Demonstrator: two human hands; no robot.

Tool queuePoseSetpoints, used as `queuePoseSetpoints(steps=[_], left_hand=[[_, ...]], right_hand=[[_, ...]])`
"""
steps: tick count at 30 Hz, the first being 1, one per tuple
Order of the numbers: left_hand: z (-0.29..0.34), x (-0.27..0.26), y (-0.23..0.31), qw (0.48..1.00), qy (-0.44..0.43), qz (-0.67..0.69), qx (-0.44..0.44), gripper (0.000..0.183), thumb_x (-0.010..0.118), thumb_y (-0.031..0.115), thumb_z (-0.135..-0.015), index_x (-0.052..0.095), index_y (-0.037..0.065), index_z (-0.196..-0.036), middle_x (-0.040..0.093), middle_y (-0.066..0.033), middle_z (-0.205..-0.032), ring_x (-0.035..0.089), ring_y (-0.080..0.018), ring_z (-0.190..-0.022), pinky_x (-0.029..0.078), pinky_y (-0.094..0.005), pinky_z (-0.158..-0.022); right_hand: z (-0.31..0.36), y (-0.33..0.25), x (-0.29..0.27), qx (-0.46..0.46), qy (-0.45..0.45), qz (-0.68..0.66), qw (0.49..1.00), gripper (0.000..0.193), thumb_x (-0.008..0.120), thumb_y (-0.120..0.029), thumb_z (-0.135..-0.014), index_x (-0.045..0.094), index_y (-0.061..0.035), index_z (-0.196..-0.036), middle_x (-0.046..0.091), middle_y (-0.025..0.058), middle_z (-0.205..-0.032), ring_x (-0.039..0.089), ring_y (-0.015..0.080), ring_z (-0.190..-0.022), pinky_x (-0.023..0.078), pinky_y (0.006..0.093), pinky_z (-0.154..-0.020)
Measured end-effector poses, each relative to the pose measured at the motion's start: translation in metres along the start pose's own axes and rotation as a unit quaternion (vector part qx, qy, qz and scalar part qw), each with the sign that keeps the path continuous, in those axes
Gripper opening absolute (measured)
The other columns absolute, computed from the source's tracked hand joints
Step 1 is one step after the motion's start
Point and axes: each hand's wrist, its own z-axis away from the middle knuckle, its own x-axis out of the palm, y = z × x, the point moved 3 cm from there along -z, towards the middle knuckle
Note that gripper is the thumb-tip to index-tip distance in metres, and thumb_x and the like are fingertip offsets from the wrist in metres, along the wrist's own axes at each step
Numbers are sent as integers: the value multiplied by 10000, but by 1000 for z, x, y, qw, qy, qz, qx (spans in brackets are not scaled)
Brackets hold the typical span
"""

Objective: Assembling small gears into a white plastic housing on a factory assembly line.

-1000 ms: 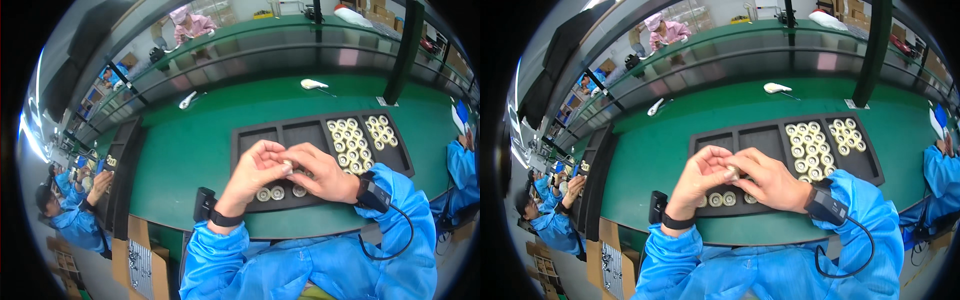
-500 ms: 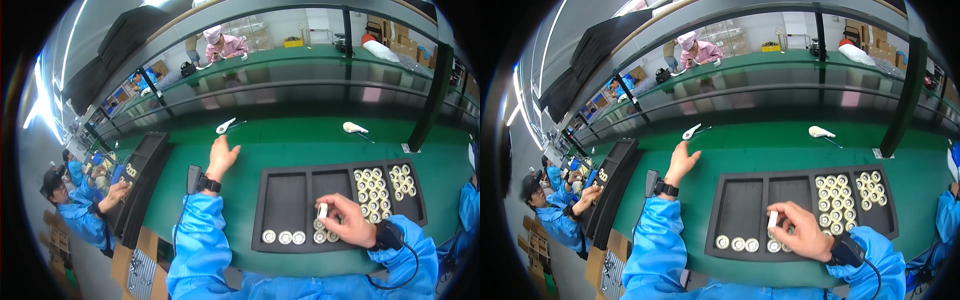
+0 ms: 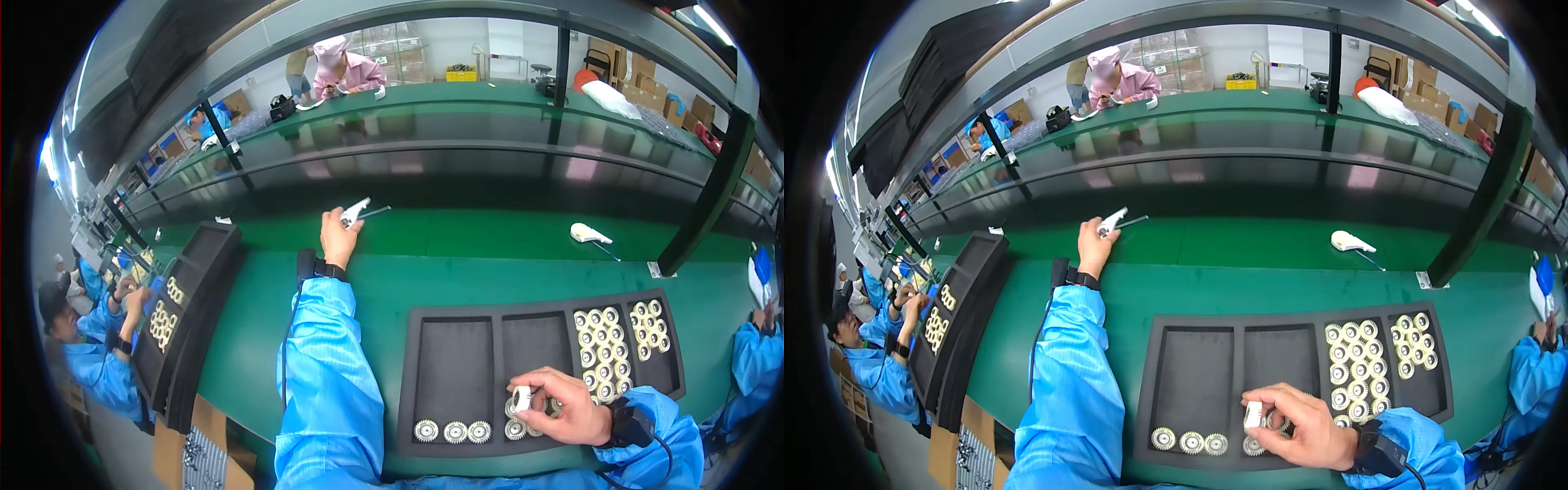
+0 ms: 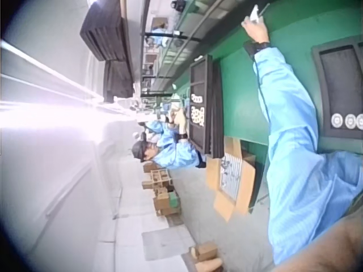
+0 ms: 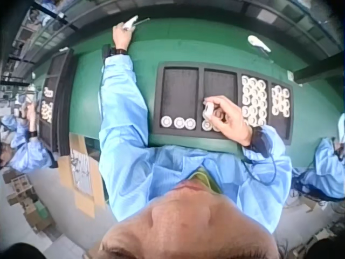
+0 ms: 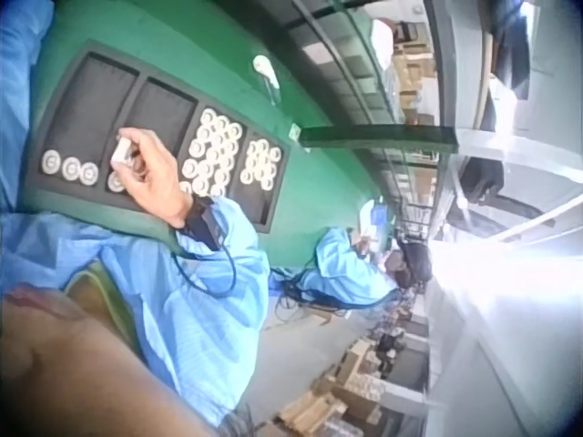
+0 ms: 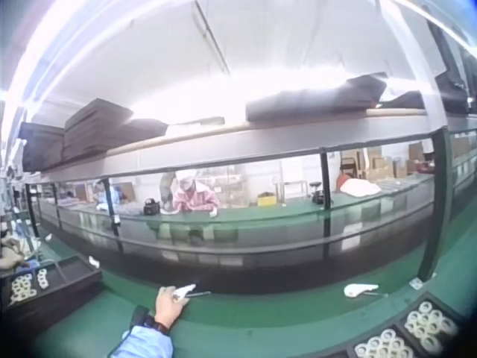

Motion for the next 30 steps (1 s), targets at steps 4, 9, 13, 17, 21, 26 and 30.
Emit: queuePoseSetpoints(steps=[4, 9, 13, 17, 21, 26, 30], left_hand=[[34, -28, 13, 976, 46, 212, -28, 579, 833, 163, -700, 555, -39, -1166, 627, -177, -1098, 625, -257, -979, 502, -344, -871], [111, -85, 125, 827, -181, 532, -11, 551, 831, 151, -745, 549, 5, -1196, 615, -38, -1019, 594, -119, -926, 486, -252, -828], [189, -133, 191, 792, -304, 528, 40, 626, 862, 151, -696, 528, 26, -1211, 587, -30, -1075, 576, -119, -997, 475, -249, -868], [253, -138, 231, 728, -417, 544, 2, 668, 874, 95, -662, 514, 27, -1221, 570, -34, -1103, 571, -126, -1039, 464, -274, -919], [283, -111, 244, 690, -392, 608, -28, 546, 810, 226, -781, 523, 29, -1202, 585, -32, -1094, 572, -124, -1041, 470, -282, -897], [298, -90, 252, 652, -388, 647, -78, 530, 542, 339, -980, 435, -6, -1368, 593, -90, -1195, 581, -162, -1056, 456, -314, -927], [299, -87, 249, 590, -393, 696, -116, 524, 533, 284, -982, 407, -9, -1397, 579, -112, -1223, 579, -193, -1090, 448, -355, -978]], right_hand=[[4, 2, 1, 22, 10, -33, 999, 379, 718, -27, -802, 578, 38, -1148, 619, 112, -1006, 641, 132, -822, 526, 222, -603], [4, 10, -6, 52, 39, -289, 955, 329, 611, -28, -913, 517, 23, -1225, 604, 82, -1119, 601, 105, -924, 519, 231, -725], [-6, 6, -27, 67, 70, -449, 888, 380, 537, -194, -982, 496, 1, -1306, 606, 95, -1156, 594, 121, -931, 482, 226, -704], [-7, 0, -29, 34, 42, -520, 853, 415, 516, -256, -991, 494, 3, -1315, 611, 100, -1144, 569, 125, -896, 470, 248, -701], [4, -10, -17, 19, 38, -490, 870, 405, 520, -232, -992, 485, 4, -1319, 620, 100, -1137, 588, 111, -922, 500, 268, -811], [13, -2, -12, 32, 12, -462, 886, 398, 536, -211, -984, 496, 12, -1311, 609, 73, -1155, 576, 101, -953, 466, 228, -760], [9, 0, -17, 30, 18, -453, 891, 429, 565, -203, -966, 489, 24, -1323, 610, 72, -1151, 576, 107, -959, 471, 233, -768]])
